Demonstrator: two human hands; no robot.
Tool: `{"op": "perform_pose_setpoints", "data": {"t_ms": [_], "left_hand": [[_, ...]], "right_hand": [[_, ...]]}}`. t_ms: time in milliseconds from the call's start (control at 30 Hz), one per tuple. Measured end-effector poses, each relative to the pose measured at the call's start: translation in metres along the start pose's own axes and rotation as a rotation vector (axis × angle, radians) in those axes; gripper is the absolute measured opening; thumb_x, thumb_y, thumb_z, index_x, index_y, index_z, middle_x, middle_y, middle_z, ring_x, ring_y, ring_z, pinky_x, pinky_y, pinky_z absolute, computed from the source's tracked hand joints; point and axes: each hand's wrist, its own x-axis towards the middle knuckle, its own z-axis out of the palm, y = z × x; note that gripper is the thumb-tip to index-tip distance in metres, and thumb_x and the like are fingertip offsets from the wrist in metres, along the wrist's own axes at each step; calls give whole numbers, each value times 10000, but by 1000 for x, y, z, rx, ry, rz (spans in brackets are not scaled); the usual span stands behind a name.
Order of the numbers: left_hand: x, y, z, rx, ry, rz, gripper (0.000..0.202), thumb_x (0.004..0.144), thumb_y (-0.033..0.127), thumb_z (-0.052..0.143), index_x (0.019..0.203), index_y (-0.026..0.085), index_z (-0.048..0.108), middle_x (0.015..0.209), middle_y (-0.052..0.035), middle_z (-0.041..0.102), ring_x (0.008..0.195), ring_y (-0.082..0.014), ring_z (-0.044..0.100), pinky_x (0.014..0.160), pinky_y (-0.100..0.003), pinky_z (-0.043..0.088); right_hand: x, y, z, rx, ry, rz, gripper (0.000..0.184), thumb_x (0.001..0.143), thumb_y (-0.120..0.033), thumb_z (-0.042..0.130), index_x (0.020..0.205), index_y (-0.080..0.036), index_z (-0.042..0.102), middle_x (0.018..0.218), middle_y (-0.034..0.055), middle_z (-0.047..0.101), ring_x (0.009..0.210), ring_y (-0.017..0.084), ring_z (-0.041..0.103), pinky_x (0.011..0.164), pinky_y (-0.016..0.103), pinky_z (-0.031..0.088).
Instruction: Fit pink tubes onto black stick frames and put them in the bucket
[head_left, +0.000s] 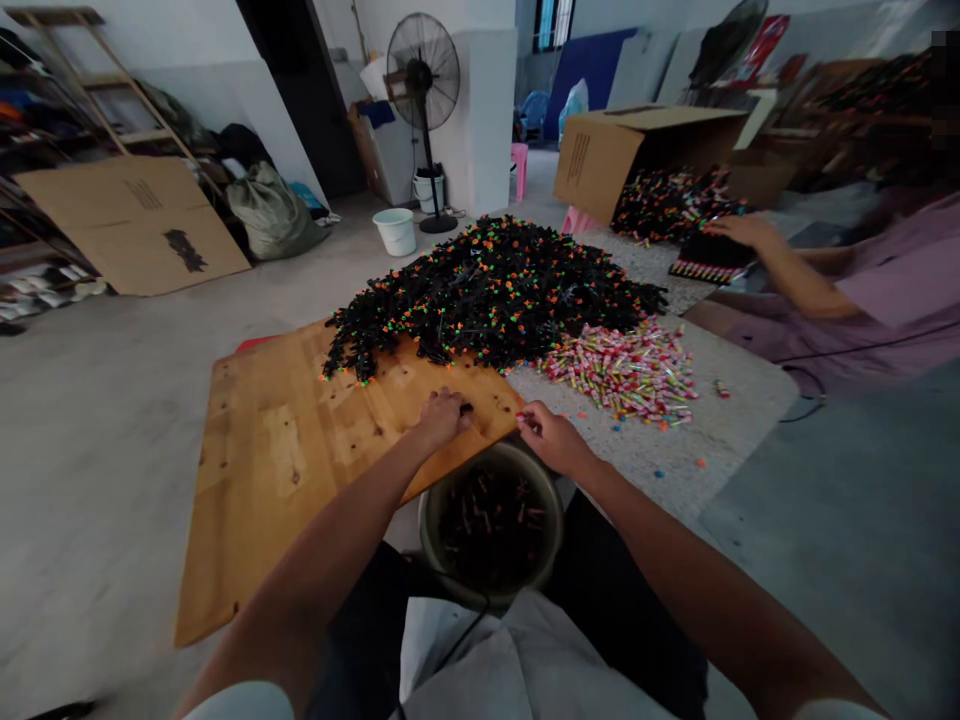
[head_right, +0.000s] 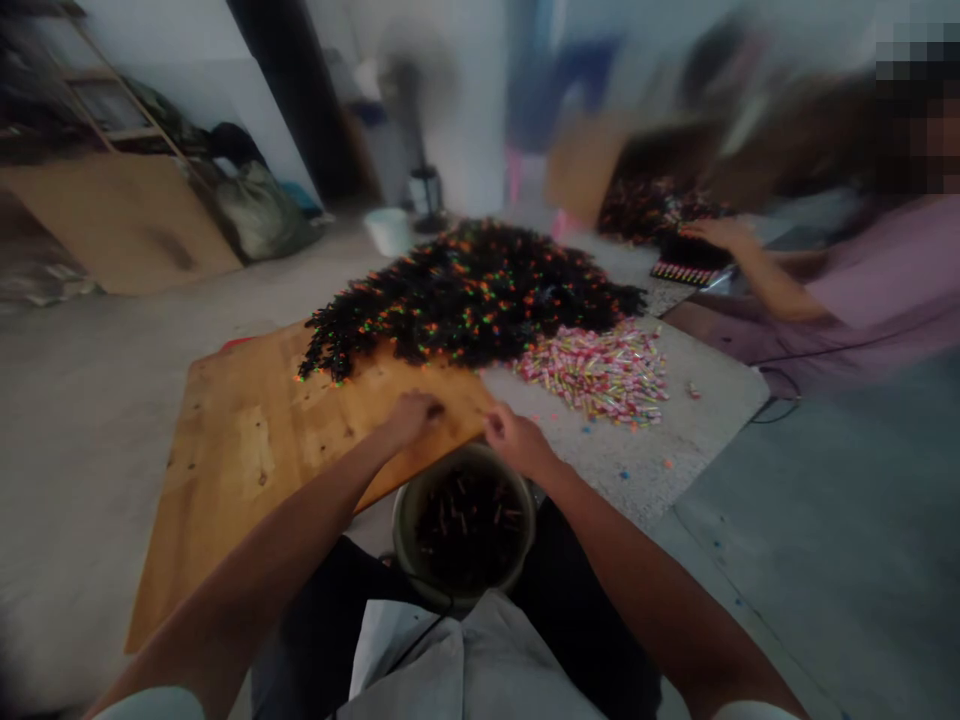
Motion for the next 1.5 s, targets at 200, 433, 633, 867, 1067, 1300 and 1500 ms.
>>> {"op": "perform_pose_setpoints", "data": {"t_ms": [200,433,633,867,1067,1300,1500], "left_hand": [[-43,1,1,38,32,-7,278,944,229,551,1152,177,726,1170,-153,664,1113,-290,597,949,-415,515],[-95,-14,9,22,160,144,670,966,612,604,1471,175,562,1577,-201,490,1495,-390,380,1212,-602,306],[-134,-10,37,59,205,257,498,1007,421,612,1453,199,581,1520,-166,584,1456,-352,472,1227,-595,302],[-140,3,22,-105,477,398,280,1079,269,476,1225,181,698,1114,-109,791,998,-217,737,1182,-550,418],[-143,30,-11,-186,599,491,269,1059,283,530,1227,217,730,1116,-84,798,996,-203,735,1100,-481,503],[-144,42,-24,-143,560,467,315,1050,352,550,1266,230,746,1069,-111,779,962,-236,686,878,-419,523],[-145,48,-29,-97,549,449,341,1059,373,539,1306,233,729,1072,-106,772,955,-245,669,850,-416,488]], "right_hand": [[-16,-25,28,297,42,-66,283,1002,-458,562,1119,-224,669,973,54,778,879,211,728,810,316,541],[-26,-25,40,400,1,-36,299,982,-470,591,1078,-207,699,1003,64,766,918,203,718,850,321,563],[-33,-29,40,476,-21,-20,310,962,-465,617,1088,-196,703,999,67,763,927,201,713,857,322,568],[-56,-63,21,605,-119,-3,323,927,-464,671,1086,-190,735,933,48,740,817,185,679,701,284,550],[-76,-81,5,685,-106,-17,309,921,-462,700,1104,-219,751,870,33,721,671,153,622,572,259,499],[-83,-79,-4,637,-14,-56,249,907,-404,713,1078,-228,755,908,52,734,868,216,694,679,290,551],[-87,-79,-8,583,-21,-83,211,910,-387,699,1045,-232,748,938,54,751,908,225,704,774,322,574]]}}
